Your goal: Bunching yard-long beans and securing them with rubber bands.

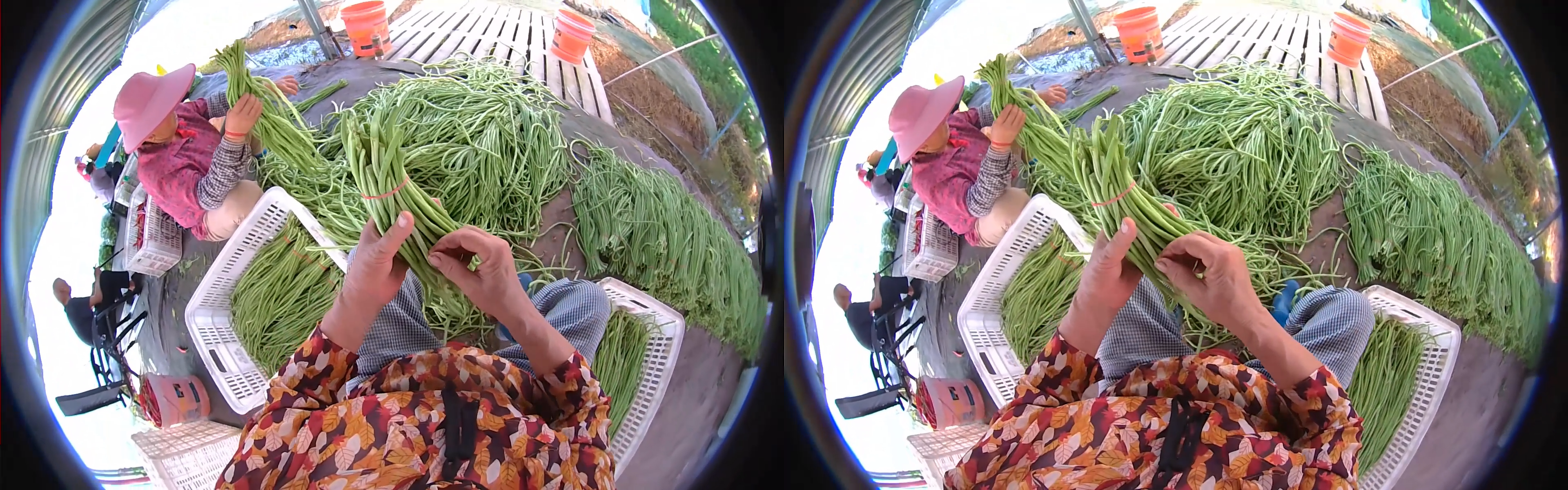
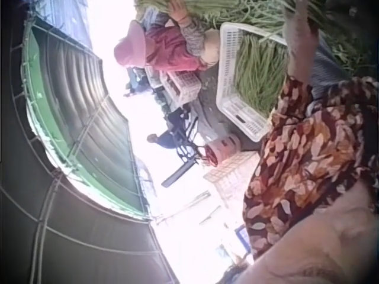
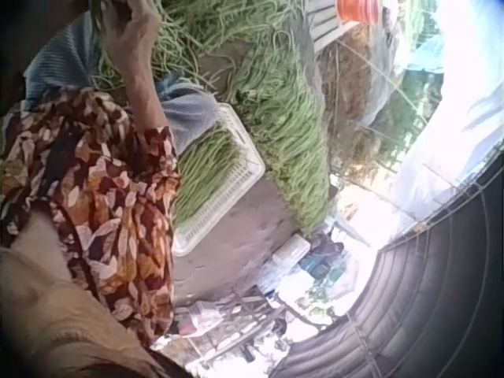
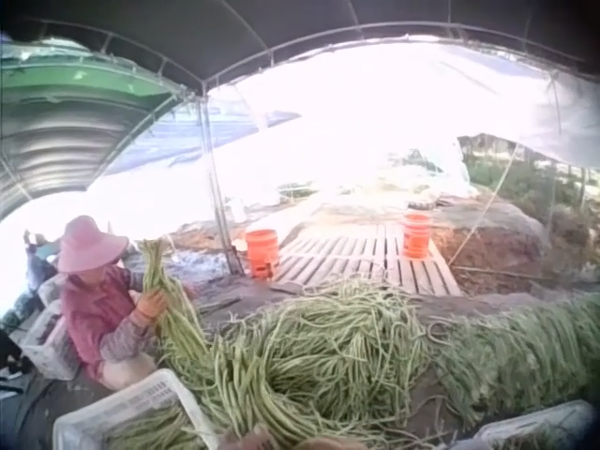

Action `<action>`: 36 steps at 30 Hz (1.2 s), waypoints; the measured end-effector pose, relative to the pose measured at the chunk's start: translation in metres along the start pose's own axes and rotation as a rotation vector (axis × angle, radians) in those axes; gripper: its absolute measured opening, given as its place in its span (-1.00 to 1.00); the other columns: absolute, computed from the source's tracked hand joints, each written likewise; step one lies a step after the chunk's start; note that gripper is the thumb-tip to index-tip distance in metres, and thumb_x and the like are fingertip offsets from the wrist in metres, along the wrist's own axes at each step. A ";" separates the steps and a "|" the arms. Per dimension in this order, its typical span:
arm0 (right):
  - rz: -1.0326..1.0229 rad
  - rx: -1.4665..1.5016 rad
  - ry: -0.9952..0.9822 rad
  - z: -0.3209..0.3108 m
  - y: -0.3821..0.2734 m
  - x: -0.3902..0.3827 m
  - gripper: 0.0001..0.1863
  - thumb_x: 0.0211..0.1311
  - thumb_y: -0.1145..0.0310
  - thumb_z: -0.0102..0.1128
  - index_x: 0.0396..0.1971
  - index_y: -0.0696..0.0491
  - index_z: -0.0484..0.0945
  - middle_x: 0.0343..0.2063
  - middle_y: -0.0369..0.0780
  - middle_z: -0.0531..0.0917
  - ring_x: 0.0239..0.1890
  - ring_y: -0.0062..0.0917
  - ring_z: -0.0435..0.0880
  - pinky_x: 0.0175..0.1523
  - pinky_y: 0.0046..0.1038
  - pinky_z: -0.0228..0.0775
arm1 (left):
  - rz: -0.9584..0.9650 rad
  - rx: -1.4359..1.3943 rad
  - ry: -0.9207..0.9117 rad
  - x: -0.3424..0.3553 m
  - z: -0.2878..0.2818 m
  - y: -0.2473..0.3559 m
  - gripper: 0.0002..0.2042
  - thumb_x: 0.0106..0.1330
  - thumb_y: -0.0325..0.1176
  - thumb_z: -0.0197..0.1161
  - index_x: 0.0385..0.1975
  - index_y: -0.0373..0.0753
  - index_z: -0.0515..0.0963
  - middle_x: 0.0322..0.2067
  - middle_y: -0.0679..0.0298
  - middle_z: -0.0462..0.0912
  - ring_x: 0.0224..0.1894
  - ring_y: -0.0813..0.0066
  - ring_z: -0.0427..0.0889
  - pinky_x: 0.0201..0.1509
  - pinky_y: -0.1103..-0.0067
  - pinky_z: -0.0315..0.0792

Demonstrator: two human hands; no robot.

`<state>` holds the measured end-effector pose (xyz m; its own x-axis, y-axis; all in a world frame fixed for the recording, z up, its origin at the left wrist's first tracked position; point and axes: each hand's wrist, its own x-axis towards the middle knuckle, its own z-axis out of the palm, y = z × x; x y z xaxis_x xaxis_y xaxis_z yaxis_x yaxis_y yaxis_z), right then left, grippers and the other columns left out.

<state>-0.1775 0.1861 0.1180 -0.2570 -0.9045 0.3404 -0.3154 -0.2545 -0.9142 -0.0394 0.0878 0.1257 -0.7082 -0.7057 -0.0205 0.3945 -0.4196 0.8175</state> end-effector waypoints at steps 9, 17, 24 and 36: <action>-0.123 -0.233 0.025 0.035 -0.002 0.029 -0.80 -0.06 0.41 0.35 -0.48 0.16 0.51 -0.50 -0.14 0.59 -0.47 -0.29 0.61 -0.38 -0.41 0.44 | 0.795 1.401 -0.083 -0.026 -0.052 -0.006 -0.61 0.32 -0.38 0.18 0.11 -0.25 0.29 -0.07 0.22 0.49 -0.03 0.46 0.50 0.05 0.53 0.40; -0.087 -0.295 0.026 0.051 0.002 0.038 -0.81 -0.01 0.38 0.20 -0.40 0.15 0.48 -0.44 -0.14 0.60 -0.40 -0.24 0.60 -0.29 -0.32 0.44 | 0.086 0.137 0.230 -0.028 -0.024 0.000 -0.56 0.34 -0.41 0.14 0.16 -0.33 0.20 -0.03 0.21 0.46 -0.01 0.51 0.46 0.07 0.58 0.38; -0.003 -0.292 -0.112 0.040 0.003 0.040 -0.79 -0.03 0.42 0.18 -0.38 0.18 0.45 -0.50 -0.10 0.58 -0.44 -0.21 0.58 -0.28 -0.31 0.41 | 0.139 0.350 0.264 -0.034 -0.034 -0.011 -0.56 0.33 -0.40 0.14 0.16 -0.34 0.20 -0.05 0.22 0.47 -0.06 0.54 0.48 0.04 0.59 0.40; -0.122 -0.308 -0.043 0.070 0.014 0.025 -0.82 0.06 0.46 0.19 -0.38 0.14 0.38 -0.51 -0.09 0.54 -0.42 -0.17 0.56 -0.32 -0.27 0.41 | 0.143 0.212 0.368 -0.035 -0.044 -0.028 -0.60 0.36 -0.34 0.14 0.12 -0.32 0.24 -0.09 0.21 0.50 -0.07 0.54 0.48 -0.01 0.57 0.42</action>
<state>-0.1243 0.1358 0.0979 -0.1632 -0.8891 0.4277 -0.6043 -0.2525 -0.7557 -0.0003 0.0996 0.0781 -0.3844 -0.9205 -0.0708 0.3171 -0.2036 0.9263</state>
